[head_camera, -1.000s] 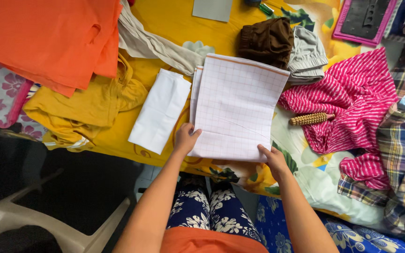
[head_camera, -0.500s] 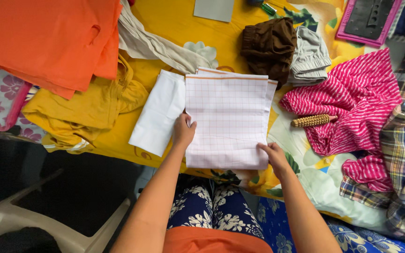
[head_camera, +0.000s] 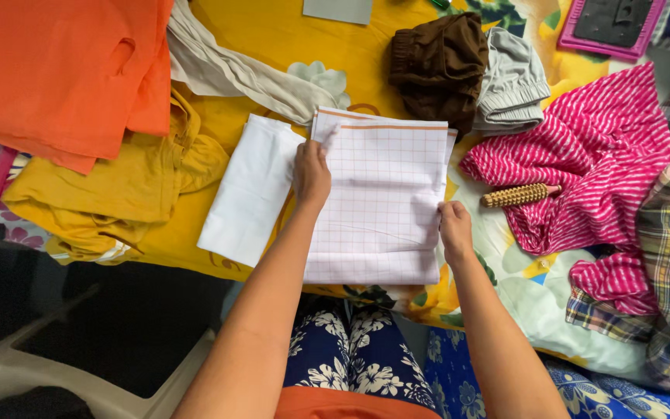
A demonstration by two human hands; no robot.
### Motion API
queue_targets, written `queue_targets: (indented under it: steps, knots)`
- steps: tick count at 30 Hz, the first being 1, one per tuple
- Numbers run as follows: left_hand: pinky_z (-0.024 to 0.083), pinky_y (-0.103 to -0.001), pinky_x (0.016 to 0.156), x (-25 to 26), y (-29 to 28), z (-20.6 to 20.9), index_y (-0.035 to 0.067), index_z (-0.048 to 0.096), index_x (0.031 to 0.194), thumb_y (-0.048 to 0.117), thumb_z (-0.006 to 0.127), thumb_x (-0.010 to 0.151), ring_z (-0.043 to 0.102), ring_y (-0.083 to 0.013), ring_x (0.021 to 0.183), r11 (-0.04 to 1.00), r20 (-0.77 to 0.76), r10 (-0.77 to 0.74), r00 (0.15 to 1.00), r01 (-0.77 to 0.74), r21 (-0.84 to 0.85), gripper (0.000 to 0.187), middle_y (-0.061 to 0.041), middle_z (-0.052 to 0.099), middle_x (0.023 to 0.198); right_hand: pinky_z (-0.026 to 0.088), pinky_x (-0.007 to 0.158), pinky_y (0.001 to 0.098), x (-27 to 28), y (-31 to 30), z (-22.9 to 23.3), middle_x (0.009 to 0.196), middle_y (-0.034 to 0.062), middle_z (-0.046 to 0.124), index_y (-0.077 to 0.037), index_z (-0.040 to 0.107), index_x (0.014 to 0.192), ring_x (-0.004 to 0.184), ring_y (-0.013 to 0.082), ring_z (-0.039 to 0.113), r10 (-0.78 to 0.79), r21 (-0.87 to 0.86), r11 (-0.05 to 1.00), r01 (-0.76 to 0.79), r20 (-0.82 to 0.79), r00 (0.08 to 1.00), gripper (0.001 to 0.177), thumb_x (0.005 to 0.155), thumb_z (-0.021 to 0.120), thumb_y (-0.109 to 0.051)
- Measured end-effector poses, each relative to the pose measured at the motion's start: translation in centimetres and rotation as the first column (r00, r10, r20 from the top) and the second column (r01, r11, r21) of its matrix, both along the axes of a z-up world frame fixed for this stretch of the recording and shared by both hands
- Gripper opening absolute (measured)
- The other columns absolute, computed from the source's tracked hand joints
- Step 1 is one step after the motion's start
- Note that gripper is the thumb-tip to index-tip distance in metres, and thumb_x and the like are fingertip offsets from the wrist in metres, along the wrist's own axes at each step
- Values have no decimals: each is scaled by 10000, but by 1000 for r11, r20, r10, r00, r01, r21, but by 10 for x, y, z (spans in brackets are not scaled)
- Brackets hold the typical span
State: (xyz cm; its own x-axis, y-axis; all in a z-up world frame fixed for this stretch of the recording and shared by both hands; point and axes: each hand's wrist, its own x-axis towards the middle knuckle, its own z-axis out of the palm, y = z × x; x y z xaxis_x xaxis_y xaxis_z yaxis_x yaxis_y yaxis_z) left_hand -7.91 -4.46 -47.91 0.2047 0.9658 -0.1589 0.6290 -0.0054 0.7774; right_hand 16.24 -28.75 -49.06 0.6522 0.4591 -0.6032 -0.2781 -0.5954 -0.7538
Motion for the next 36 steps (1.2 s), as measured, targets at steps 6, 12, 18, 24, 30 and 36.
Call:
queue_targets:
  steps: [6, 12, 18, 24, 30, 36]
  knots:
    - [484, -483, 887, 3, 13, -43, 25, 569, 1094, 145, 558, 1047, 593, -400, 1024, 995, 164, 17, 986, -33, 96, 129, -199, 620, 1106, 361, 575, 256, -3, 30, 26, 806, -20, 520, -131, 574, 1051, 671, 86, 435, -118, -63, 991, 116, -18, 993, 235, 1017, 567, -363]
    - [482, -461, 884, 11, 29, -54, 16, 556, 1098, 125, 543, 1044, 583, -378, 1025, 996, 254, -41, 966, 19, 89, 123, -198, 606, 1103, 459, 744, 262, 3, 71, 51, 1000, 26, 651, -30, 638, 1159, 861, 95, 557, 20, -126, 992, -30, -81, 997, 423, 1002, 618, -423]
    - [495, -441, 921, 13, 42, -46, 38, 591, 1115, 142, 597, 1024, 582, -350, 1064, 988, 227, -109, 968, 81, 129, 139, -170, 599, 1139, 493, 894, 257, -14, 33, 48, 1132, 24, 691, -32, 638, 1197, 1007, 97, 614, -29, 216, 975, 58, -135, 990, 336, 1003, 631, -305]
    - [466, -421, 1002, 1, 24, -41, 18, 541, 1353, 273, 623, 1030, 581, -312, 1152, 999, 231, 37, 972, -34, -18, 419, -189, 565, 1248, 489, 891, 333, -5, 52, 93, 1184, 97, 712, -2, 668, 1244, 1008, 166, 641, 51, 72, 997, -26, -369, 928, 416, 1017, 655, -350]
    - [358, -384, 1145, -47, -10, 26, 61, 439, 1480, 683, 551, 923, 479, -239, 1403, 723, 428, 346, 835, 53, -689, 842, -130, 536, 1512, 529, 979, 397, -25, 2, 160, 1223, 124, 707, 22, 650, 1263, 1121, 224, 678, 90, 158, 987, -12, -498, 862, 477, 965, 646, -350]
    - [441, -443, 1104, -118, -108, 102, 80, 420, 1521, 761, 635, 719, 557, -292, 1338, 515, 381, 93, 920, 283, -809, 1073, -168, 582, 1451, 500, 982, 400, -56, -97, 162, 1222, 138, 718, 67, 654, 1269, 1106, 241, 666, -62, 76, 988, 131, -587, 807, 530, 1004, 584, -387]
